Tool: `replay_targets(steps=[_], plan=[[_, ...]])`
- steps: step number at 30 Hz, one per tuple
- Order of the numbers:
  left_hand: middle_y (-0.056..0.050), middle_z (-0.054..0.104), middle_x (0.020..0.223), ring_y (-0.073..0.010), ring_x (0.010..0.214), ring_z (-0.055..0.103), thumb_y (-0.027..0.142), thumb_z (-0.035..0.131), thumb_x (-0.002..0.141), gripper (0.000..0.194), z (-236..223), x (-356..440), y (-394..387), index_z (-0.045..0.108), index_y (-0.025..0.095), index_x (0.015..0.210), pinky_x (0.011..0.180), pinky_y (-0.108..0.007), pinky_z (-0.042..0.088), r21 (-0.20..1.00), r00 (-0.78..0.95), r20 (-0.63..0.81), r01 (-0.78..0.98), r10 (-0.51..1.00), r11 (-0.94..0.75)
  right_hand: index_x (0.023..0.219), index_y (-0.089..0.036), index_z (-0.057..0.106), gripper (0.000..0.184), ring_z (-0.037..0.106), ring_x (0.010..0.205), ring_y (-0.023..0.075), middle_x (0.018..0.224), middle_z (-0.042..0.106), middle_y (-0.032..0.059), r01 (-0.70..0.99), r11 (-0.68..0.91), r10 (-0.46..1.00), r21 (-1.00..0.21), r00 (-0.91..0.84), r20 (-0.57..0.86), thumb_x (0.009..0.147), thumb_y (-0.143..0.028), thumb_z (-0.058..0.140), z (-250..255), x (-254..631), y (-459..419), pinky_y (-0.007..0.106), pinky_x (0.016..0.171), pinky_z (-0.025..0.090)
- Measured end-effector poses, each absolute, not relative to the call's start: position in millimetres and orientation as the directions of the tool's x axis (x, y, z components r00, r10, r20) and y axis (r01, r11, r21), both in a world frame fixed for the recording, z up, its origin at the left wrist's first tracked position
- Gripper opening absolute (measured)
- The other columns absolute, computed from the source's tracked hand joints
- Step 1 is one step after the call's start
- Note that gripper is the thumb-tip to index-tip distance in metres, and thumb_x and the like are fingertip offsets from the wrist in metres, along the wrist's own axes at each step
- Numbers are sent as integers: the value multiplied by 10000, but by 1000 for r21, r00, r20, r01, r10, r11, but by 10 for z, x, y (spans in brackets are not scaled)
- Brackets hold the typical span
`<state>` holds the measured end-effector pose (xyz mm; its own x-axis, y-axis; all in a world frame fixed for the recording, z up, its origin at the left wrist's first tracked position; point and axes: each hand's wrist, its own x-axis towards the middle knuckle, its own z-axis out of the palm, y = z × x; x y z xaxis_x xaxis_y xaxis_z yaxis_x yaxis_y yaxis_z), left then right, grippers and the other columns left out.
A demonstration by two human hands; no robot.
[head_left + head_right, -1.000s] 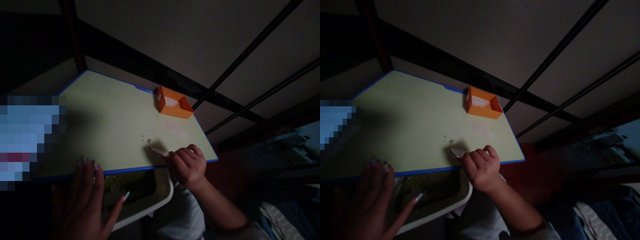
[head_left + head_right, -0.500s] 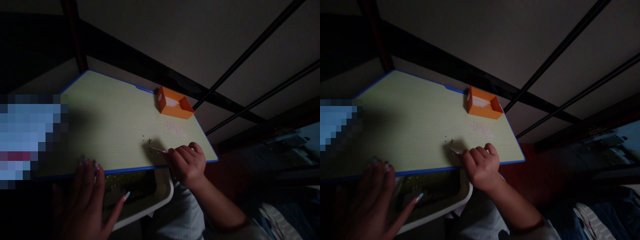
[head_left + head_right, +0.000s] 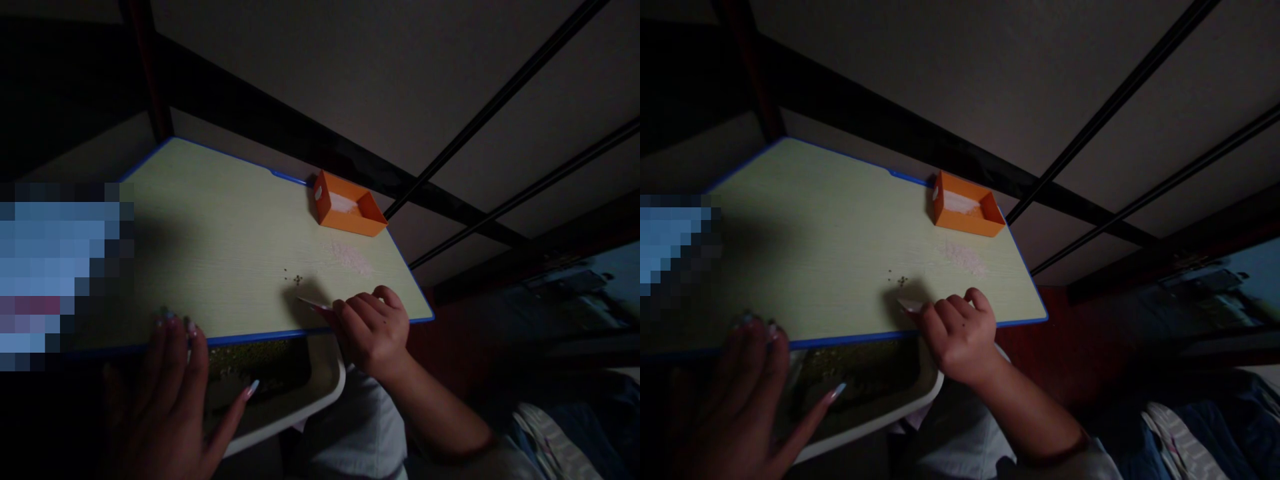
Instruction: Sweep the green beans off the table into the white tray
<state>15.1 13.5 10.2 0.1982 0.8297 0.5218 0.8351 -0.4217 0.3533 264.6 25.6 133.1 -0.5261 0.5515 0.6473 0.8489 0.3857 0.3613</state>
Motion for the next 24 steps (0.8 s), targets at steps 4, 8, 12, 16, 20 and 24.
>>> replay_targets(steps=[4, 8, 12, 16, 20, 24], plan=[[-186, 235, 1710, -424, 1581, 259, 432, 473, 917, 825, 116, 152, 129, 65, 224, 1603, 1214, -843, 217, 358, 191, 527, 834, 828, -420, 812, -164, 659, 229, 535, 559, 129, 579, 633, -20, 839, 430, 544, 333, -535, 646, 1019, -148, 561, 1291, 2621, 160, 343, 653, 343], [-168, 215, 1719, -417, 1585, 250, 431, 477, 916, 826, 122, 163, 123, 62, 237, 1603, 1225, -838, 199, 367, 185, 515, 835, 837, -411, 834, -148, 672, 223, 550, 578, 134, 618, 662, -3, 817, 490, 540, 304, -558, 630, 1022, -173, 556, 1317, 2514, 35, 375, 716, 404], [-156, 179, 1729, -418, 1584, 250, 430, 467, 918, 827, 132, 169, 132, 46, 237, 1603, 1228, -834, 198, 366, 184, 530, 831, 828, -418, 812, -153, 670, 235, 538, 566, 130, 601, 641, -17, 795, 540, 534, 276, -577, 618, 1016, -174, 555, 1391, 2420, -41, 379, 739, 438], [-146, 160, 1735, -410, 1594, 227, 430, 465, 919, 832, 133, 157, 138, 32, 234, 1602, 1235, -831, 181, 356, 196, 521, 834, 831, -421, 824, -162, 664, 240, 539, 587, 136, 616, 640, -17, 813, 517, 536, 267, -551, 640, 1024, -174, 532, 1418, 2439, -37, 385, 791, 454], [-107, 119, 1746, -386, 1603, 206, 443, 458, 920, 827, 112, 160, 142, 35, 242, 1602, 1264, -799, 142, 355, 199, 519, 835, 831, -421, 805, -176, 664, 292, 513, 597, 149, 608, 619, -17, 854, 430, 587, 292, -510, 629, 1031, -159, 479, 1373, 2453, 49, 389, 798, 436], [-75, 109, 1752, -366, 1607, 199, 451, 456, 916, 819, 87, 162, 134, 53, 258, 1603, 1291, -759, 106, 377, 181, 523, 827, 833, -416, 764, -195, 663, 319, 493, 595, 153, 609, 618, -21, 855, 412, 600, 314, -514, 613, 1022, -158, 480, 1313, 2360, 123, 375, 800, 418]])
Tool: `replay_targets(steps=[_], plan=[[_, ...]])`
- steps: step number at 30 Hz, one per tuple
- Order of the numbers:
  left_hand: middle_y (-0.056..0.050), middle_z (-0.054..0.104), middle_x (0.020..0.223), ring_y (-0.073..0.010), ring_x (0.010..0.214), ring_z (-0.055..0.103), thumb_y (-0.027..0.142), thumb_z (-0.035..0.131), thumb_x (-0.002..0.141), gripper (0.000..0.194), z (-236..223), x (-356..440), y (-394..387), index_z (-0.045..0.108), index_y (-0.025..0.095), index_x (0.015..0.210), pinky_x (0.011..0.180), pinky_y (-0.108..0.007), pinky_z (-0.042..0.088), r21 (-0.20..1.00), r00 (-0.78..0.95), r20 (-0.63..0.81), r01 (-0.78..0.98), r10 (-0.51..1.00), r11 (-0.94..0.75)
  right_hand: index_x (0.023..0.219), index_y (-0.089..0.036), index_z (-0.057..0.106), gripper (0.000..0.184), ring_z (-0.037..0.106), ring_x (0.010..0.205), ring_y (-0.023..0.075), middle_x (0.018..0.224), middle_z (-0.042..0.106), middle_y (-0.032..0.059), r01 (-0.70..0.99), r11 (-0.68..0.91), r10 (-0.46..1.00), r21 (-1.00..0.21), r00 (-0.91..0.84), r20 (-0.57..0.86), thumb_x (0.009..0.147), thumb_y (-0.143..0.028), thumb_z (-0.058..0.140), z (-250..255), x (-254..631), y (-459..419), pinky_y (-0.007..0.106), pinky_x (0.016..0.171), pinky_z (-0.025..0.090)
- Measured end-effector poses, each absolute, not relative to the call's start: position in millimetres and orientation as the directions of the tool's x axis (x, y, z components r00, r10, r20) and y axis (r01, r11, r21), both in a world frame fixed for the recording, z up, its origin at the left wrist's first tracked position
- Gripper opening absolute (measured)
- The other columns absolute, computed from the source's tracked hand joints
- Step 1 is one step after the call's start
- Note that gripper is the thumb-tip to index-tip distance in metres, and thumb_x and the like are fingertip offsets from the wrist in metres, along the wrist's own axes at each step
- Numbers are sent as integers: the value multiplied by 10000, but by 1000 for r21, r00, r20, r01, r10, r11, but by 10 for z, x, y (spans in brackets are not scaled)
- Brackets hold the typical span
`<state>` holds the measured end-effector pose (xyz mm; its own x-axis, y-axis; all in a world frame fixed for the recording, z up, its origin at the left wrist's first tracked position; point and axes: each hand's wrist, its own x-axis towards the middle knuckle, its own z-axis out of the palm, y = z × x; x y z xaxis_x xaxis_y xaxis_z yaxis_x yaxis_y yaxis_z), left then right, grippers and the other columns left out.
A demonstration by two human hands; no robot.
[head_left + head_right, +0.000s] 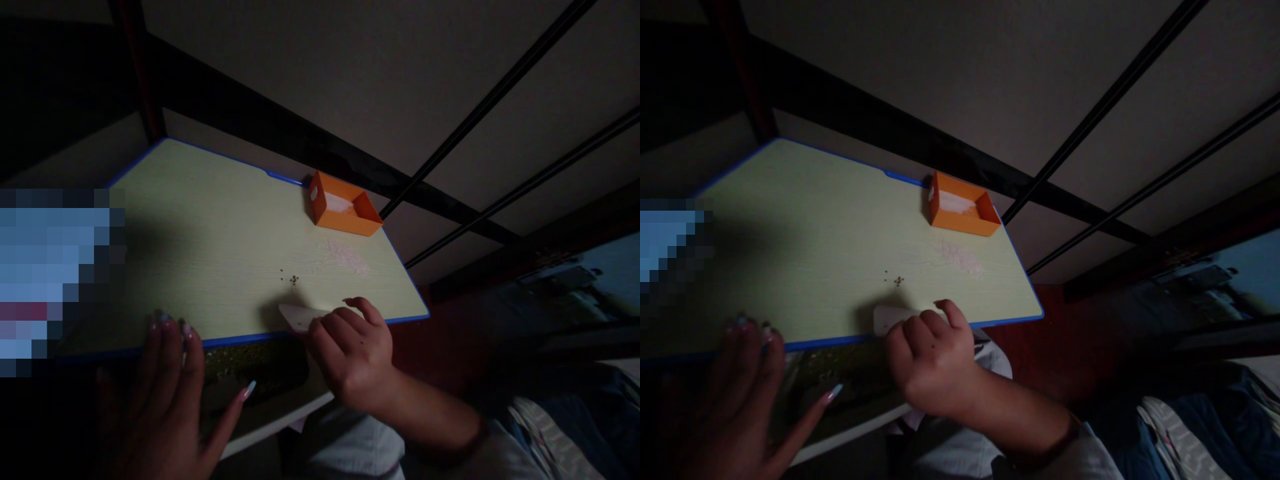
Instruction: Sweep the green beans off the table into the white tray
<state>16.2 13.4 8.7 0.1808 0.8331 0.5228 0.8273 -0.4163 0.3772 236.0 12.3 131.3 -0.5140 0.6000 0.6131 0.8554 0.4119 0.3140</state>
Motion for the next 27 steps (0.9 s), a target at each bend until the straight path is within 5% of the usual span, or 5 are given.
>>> replay_targets(steps=[8, 27], plan=[[-98, 178, 1744, -383, 1598, 228, 460, 464, 903, 820, 92, 159, 140, 83, 267, 1603, 1288, -762, 98, 416, 171, 520, 805, 837, -423, 704, -218, 610, 306, 447, 602, 171, 597, 586, -17, 892, 317, 674, 323, -452, 585, 1005, -206, 557, 1302, 2274, 179, 377, 658, 231], [-137, 216, 1728, -427, 1575, 260, 410, 531, 891, 854, 112, 145, 120, 72, 306, 1604, 1237, -834, 158, 421, 161, 504, 812, 849, -404, 688, -214, 609, 340, 474, 642, 180, 585, 595, -10, 886, 152, 653, 438, -423, 628, 1027, -228, 580, 1147, 2668, 558, 357, 698, 239]])
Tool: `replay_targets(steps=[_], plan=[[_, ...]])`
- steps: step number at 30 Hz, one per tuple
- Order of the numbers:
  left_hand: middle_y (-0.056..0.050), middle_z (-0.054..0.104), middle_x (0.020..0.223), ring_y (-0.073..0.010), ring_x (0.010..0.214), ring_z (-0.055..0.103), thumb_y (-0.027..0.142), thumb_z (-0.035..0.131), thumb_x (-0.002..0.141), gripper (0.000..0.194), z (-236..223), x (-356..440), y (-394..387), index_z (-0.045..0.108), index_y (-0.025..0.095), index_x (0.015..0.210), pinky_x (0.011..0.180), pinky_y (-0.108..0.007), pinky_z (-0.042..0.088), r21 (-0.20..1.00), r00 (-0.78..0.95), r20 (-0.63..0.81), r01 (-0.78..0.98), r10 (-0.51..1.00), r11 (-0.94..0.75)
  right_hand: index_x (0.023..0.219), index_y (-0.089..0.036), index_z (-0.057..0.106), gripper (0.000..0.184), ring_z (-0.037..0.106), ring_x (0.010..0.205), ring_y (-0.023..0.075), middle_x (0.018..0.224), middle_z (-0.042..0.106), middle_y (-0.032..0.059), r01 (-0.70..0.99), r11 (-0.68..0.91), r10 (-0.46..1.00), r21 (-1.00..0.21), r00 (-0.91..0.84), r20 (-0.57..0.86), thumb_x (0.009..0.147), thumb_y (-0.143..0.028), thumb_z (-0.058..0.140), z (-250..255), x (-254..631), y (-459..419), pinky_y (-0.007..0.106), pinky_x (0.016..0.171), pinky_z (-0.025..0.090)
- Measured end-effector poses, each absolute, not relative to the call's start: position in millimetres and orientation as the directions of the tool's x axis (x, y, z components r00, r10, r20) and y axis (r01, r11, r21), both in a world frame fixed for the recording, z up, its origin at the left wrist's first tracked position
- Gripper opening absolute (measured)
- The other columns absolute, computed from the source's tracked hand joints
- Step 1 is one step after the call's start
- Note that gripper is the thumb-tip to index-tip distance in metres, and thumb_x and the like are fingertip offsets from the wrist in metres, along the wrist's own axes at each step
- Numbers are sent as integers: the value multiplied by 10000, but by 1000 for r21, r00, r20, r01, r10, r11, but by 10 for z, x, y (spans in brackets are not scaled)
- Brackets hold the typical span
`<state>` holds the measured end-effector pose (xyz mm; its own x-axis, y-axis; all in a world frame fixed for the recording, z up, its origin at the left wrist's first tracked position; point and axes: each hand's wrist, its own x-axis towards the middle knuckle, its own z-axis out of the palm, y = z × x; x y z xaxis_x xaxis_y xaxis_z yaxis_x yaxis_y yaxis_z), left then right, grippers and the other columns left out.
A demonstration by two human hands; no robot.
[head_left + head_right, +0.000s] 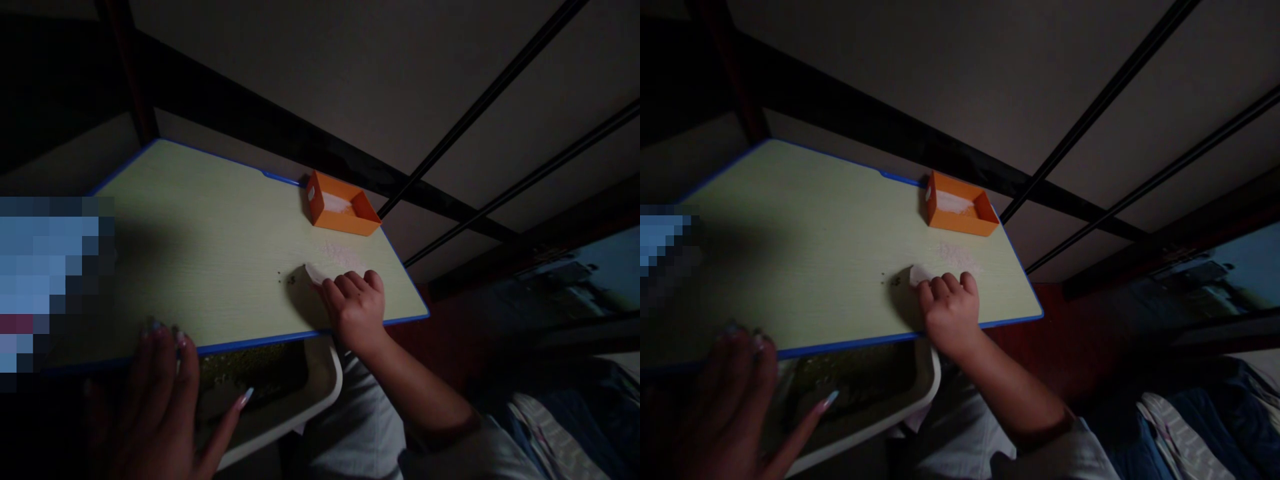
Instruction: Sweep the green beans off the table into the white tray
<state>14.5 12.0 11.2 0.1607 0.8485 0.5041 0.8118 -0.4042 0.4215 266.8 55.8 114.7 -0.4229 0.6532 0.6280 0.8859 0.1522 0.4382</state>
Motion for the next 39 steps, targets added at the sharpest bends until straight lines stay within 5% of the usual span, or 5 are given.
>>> replay_targets(steps=[11, 28, 34, 39], plan=[[-97, 188, 1740, -422, 1576, 257, 410, 529, 882, 859, 107, 160, 126, 64, 333, 1601, 1252, -823, 143, 454, 139, 503, 797, 853, -397, 702, -205, 628, 314, 472, 661, 175, 601, 594, -8, 875, 189, 631, 447, -456, 627, 1014, -237, 615, 1111, 2796, 632, 357, 710, 237], [-107, 165, 1743, -425, 1581, 241, 411, 529, 881, 865, 109, 150, 117, 73, 284, 1605, 1270, -804, 118, 416, 167, 516, 808, 840, -416, 804, -197, 677, 220, 488, 677, 159, 689, 641, -11, 780, 478, 528, 404, -623, 578, 998, -173, 577, 1158, 2554, 309, 394, 710, 266], [-77, 170, 1746, -372, 1597, 222, 437, 505, 894, 849, 121, 146, 109, 46, 331, 1600, 1287, -772, 114, 431, 154, 490, 812, 858, -393, 784, -200, 670, 263, 477, 656, 155, 624, 594, -26, 825, 377, 530, 421, -565, 632, 1030, -223, 580, 1262, 2596, 524, 375, 727, 250], [-148, 203, 1731, -409, 1587, 234, 414, 501, 904, 847, 133, 135, 107, 46, 271, 1604, 1258, -810, 146, 396, 176, 496, 825, 850, -402, 688, -224, 613, 369, 437, 646, 165, 576, 574, -27, 835, 297, 553, 463, -546, 629, 1046, -310, 588, 1279, 2525, 832, 359, 723, 219]])
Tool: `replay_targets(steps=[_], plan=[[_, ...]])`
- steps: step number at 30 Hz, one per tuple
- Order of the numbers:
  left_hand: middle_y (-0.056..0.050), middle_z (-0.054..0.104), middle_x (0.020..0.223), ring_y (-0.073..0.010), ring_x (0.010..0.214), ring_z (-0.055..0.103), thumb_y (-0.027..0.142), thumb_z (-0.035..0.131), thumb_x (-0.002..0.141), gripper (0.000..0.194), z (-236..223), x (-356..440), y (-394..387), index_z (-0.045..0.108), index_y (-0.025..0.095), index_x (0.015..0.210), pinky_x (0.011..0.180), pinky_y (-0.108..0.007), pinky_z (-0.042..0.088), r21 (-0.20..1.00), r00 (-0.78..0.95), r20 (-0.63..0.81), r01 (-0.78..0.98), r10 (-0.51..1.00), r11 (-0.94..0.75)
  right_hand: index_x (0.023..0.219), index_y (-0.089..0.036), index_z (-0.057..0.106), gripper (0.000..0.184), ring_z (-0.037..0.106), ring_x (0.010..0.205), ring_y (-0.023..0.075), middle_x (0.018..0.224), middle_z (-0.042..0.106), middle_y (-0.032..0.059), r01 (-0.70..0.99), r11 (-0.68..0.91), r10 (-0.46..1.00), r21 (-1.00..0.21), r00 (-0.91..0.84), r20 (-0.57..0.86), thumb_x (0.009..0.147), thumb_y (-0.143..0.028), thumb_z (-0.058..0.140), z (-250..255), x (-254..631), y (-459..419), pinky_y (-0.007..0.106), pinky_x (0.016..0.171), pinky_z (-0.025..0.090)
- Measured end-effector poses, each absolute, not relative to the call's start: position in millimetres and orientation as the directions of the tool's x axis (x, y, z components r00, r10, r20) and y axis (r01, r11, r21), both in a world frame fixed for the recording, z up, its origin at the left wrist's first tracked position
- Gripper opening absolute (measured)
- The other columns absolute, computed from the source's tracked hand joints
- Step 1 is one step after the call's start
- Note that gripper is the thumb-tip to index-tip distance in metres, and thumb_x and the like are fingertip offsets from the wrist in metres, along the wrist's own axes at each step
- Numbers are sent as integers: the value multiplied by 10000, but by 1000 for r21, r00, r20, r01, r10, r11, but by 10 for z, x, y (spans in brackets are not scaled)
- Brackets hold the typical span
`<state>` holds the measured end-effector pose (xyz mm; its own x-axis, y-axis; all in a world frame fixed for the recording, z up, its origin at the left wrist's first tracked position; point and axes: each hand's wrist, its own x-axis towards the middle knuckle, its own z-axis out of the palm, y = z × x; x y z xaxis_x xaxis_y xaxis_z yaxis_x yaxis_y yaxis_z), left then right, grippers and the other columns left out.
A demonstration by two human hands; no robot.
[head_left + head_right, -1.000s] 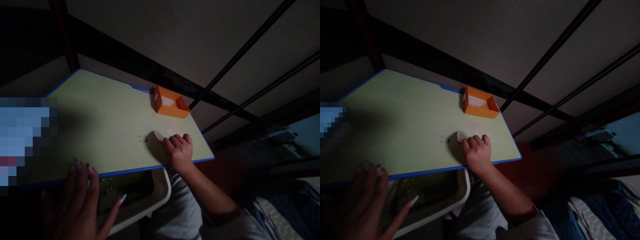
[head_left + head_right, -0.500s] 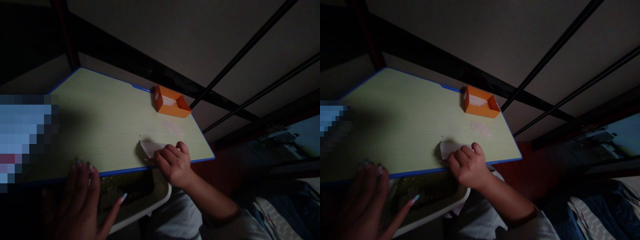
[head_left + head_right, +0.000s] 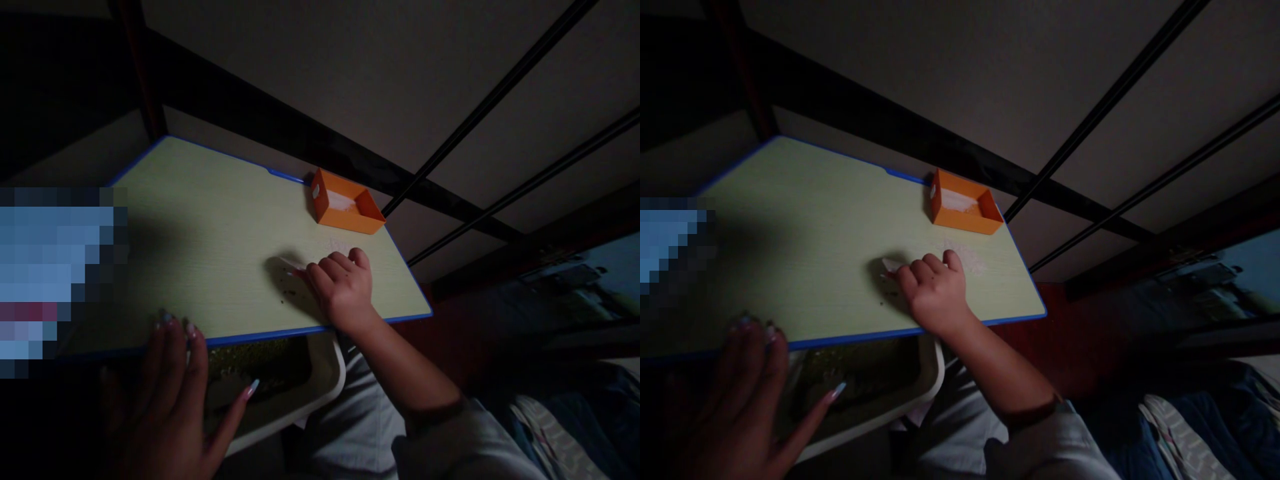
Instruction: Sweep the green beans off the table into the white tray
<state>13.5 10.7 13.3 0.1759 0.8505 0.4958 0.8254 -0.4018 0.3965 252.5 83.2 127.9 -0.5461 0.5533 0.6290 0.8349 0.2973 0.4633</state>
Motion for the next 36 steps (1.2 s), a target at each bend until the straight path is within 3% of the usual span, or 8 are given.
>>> replay_targets(steps=[7, 13, 20, 29, 36], plan=[[-188, 216, 1716, -428, 1578, 245, 397, 500, 903, 843, 150, 150, 111, 70, 217, 1605, 1254, -812, 166, 370, 192, 509, 831, 839, -415, 693, -218, 609, 353, 438, 652, 164, 589, 571, -30, 757, 491, 481, 431, -648, 590, 1043, -234, 569, 1289, 2300, 658, 352, 712, 266], [-203, 230, 1710, -431, 1577, 255, 391, 513, 904, 860, 170, 160, 109, 47, 212, 1604, 1251, -815, 154, 367, 200, 503, 831, 841, -418, 706, -203, 634, 364, 458, 657, 152, 654, 631, -14, 711, 565, 457, 419, -692, 559, 1040, -155, 499, 1340, 2347, 450, 377, 726, 307], [-216, 259, 1696, -435, 1576, 259, 422, 493, 916, 840, 171, 160, 118, 56, 209, 1601, 1215, -844, 202, 357, 204, 509, 834, 836, -420, 765, -194, 666, 316, 509, 608, 144, 586, 620, -26, 836, 344, 556, 427, -548, 625, 1055, -277, 571, 1455, 2713, 385, 346, 720, 328], [-171, 198, 1721, -413, 1589, 234, 424, 491, 916, 838, 177, 165, 115, 44, 239, 1600, 1236, -833, 166, 384, 188, 508, 824, 840, -416, 735, -189, 703, 361, 607, 574, 163, 623, 710, 33, 922, 183, 780, 341, -347, 521, 1042, -313, 559, 1594, 2881, 413, 302, 633, 351], [-212, 281, 1689, -433, 1570, 277, 433, 482, 913, 839, 147, 148, 136, 48, 233, 1602, 1199, -863, 215, 362, 205, 521, 826, 828, -433, 741, -188, 747, 304, 656, 613, 187, 682, 757, 74, 946, 44, 937, 322, -150, 314, 983, -345, 651, 1629, 2789, 619, 315, 609, 316]])
